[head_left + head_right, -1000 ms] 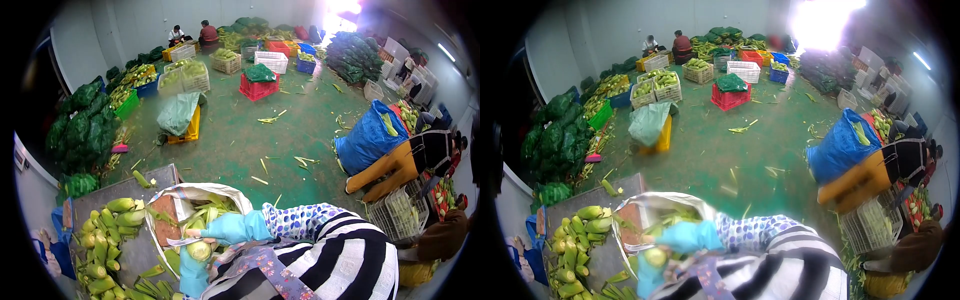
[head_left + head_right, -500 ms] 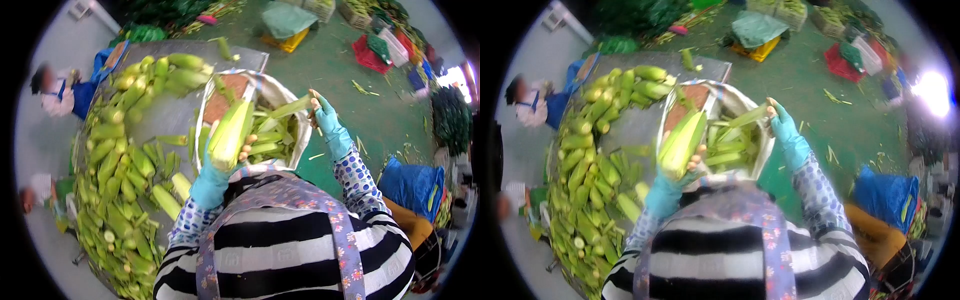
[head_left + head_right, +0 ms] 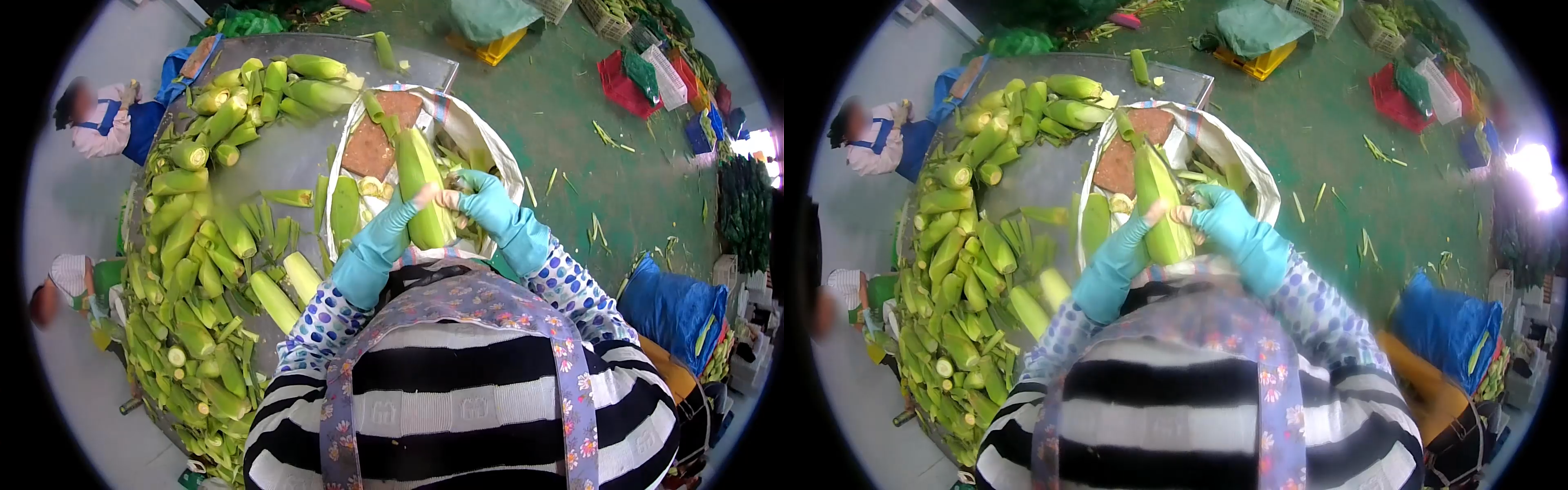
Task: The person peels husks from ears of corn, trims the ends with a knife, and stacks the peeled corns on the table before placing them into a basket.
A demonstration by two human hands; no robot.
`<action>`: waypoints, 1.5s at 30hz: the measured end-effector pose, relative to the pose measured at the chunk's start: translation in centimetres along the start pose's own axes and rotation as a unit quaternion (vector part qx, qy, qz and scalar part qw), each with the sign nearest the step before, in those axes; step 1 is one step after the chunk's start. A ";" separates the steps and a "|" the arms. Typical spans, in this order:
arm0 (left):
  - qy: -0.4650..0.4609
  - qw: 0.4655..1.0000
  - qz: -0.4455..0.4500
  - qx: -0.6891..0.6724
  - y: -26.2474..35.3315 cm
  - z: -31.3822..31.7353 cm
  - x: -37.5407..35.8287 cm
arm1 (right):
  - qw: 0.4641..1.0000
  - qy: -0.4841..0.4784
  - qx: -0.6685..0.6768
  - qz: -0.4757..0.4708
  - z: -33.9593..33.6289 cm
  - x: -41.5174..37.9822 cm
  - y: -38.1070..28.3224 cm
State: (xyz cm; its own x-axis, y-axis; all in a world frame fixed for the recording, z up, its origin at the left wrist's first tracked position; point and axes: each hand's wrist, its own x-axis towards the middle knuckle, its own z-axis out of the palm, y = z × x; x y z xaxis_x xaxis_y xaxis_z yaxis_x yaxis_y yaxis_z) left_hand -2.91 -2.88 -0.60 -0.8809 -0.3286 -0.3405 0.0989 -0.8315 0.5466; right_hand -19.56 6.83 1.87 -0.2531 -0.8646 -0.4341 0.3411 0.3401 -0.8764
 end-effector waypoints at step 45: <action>-0.035 0.986 0.127 -0.106 3.5 -1.2 -0.5 | 0.935 0.051 0.336 0.100 -10.5 1.3 3.7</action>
State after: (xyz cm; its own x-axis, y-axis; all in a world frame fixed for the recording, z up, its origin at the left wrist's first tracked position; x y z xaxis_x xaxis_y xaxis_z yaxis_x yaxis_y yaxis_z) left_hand -1.56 -6.17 0.52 -0.8440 -0.5132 -0.1558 0.4084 -0.8032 0.4336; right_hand -28.15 10.80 -4.11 -0.1967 -0.7578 -0.6221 0.8741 0.1520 -0.4614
